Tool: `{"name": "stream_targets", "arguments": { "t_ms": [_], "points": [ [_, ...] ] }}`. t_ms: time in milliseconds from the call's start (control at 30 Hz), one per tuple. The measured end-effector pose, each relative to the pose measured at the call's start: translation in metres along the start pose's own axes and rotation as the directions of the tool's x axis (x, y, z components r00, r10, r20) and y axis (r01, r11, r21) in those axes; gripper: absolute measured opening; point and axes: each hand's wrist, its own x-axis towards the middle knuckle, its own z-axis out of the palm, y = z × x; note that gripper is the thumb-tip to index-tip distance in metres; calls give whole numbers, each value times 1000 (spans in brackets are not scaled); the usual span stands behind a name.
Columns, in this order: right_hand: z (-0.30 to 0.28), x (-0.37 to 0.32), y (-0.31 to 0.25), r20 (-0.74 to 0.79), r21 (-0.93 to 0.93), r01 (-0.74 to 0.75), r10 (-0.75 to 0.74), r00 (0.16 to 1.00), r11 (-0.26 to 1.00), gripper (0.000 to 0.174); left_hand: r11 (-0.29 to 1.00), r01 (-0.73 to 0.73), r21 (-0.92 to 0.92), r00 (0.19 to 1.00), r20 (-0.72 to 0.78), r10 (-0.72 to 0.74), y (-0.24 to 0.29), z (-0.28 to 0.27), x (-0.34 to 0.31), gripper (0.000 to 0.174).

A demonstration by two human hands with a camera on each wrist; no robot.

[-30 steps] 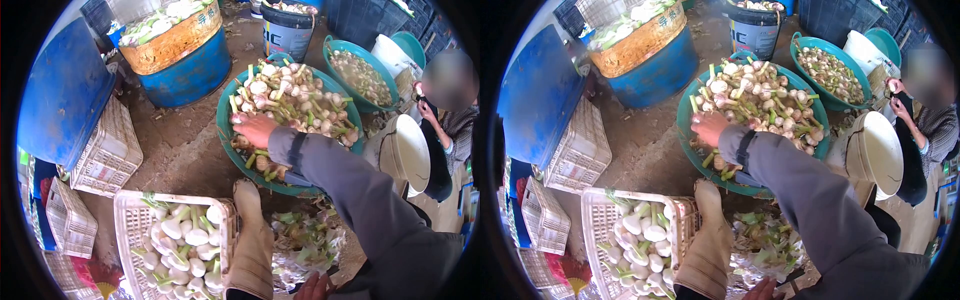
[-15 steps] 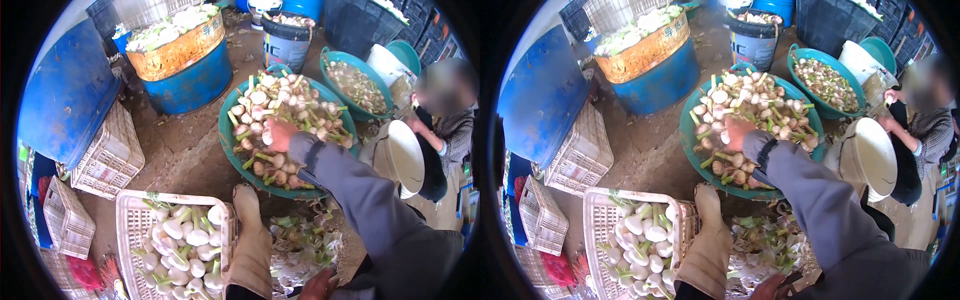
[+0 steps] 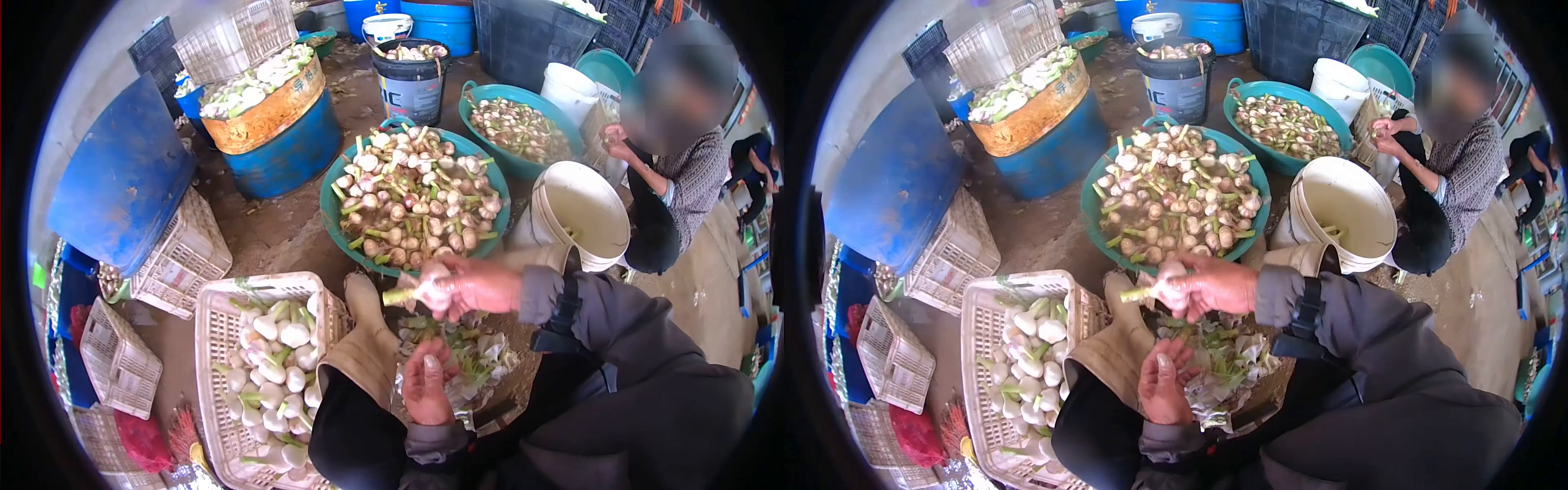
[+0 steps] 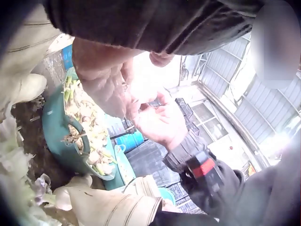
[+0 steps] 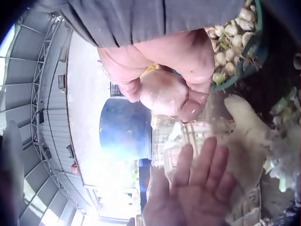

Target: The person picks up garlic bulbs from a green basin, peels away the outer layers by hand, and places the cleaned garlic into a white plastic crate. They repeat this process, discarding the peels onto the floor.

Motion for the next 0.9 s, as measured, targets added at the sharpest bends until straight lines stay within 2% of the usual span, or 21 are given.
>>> {"name": "stream_targets", "arguments": {
  "t_ms": [33, 67, 133, 167, 200, 233, 267, 333, 367, 400, 467, 533, 600, 800, 833, 867, 900],
  "points": [
    [10, -9, 7, 39, -29, -21, 22, 999, 999, 27, 998, -30, -61, 998, -62, 27, 0, -1, 0, 36],
    [18, -18, 18, 25, -89, -26, 29, 999, 996, 29, 998, -44, -50, 997, -69, 40, -1, -3, 0, 36],
    [38, -37, 34, -91, -307, -41, 14, 996, 951, 37, 980, 4, -197, 1000, 12, -2, -1, -5, 0, 36],
    [48, -44, 39, -98, -370, -20, -18, 995, 929, 42, 973, 23, -232, 1000, 10, -21, 1, -1, -1, 32],
    [54, -50, 44, -104, -432, 1, -51, 993, 902, 47, 981, 69, -182, 997, 51, -60, 0, -4, -1, 31],
    [40, -47, 65, -68, -559, 86, -149, 987, 825, 54, 976, 89, -197, 996, 36, -84, -7, -8, -1, 30],
    [39, -52, 68, -55, -556, 96, -152, 987, 826, 54, 971, 113, -212, 994, 22, -111, -15, -12, -1, 29],
    [39, -57, 70, -12, -791, 165, -284, 959, 589, 60, 955, 128, -268, 990, -19, -139, -23, -14, 0, 28],
    [46, -63, 66, -31, -829, 131, -278, 960, 544, 66, 944, 128, -305, 989, -32, -145, -27, -12, -1, 29],
    [45, -64, 70, -28, -827, 134, -279, 960, 545, 66, 931, 130, -342, 987, -44, -154, -30, -11, -1, 30],
    [40, -66, 76, 92, -889, 254, -394, 914, 381, 72, 916, 137, -377, 984, -55, -169, -27, -6, -3, 29],
    [42, -67, 80, 91, -887, 252, -388, 917, 388, 76, 898, 146, -414, 979, -71, -192, -29, -8, -2, 28],
    [46, -65, 84, 28, -912, 164, -343, 939, 375, 77, 851, 285, -440, 937, -58, -344, -35, -16, 3, 33],
    [60, -62, 105, 22, -916, 157, -346, 938, 369, 77, 833, 357, -422, 918, -6, -396, -36, -25, 2, 35],
    [64, -62, 105, -16, -931, 97, -304, 952, 351, 76, 831, 377, -409, 914, 18, -405, -37, -26, 2, 35],
    [65, -61, 105, -33, -932, 78, -297, 954, 354, 76, 815, 392, -427, 903, 10, -429, -36, -27, 3, 35],
    [65, -59, 104, -10, -917, 124, -332, 943, 379, 76, 850, 314, -423, 923, -74, -377, -37, -26, 5, 34]
  ]
}}
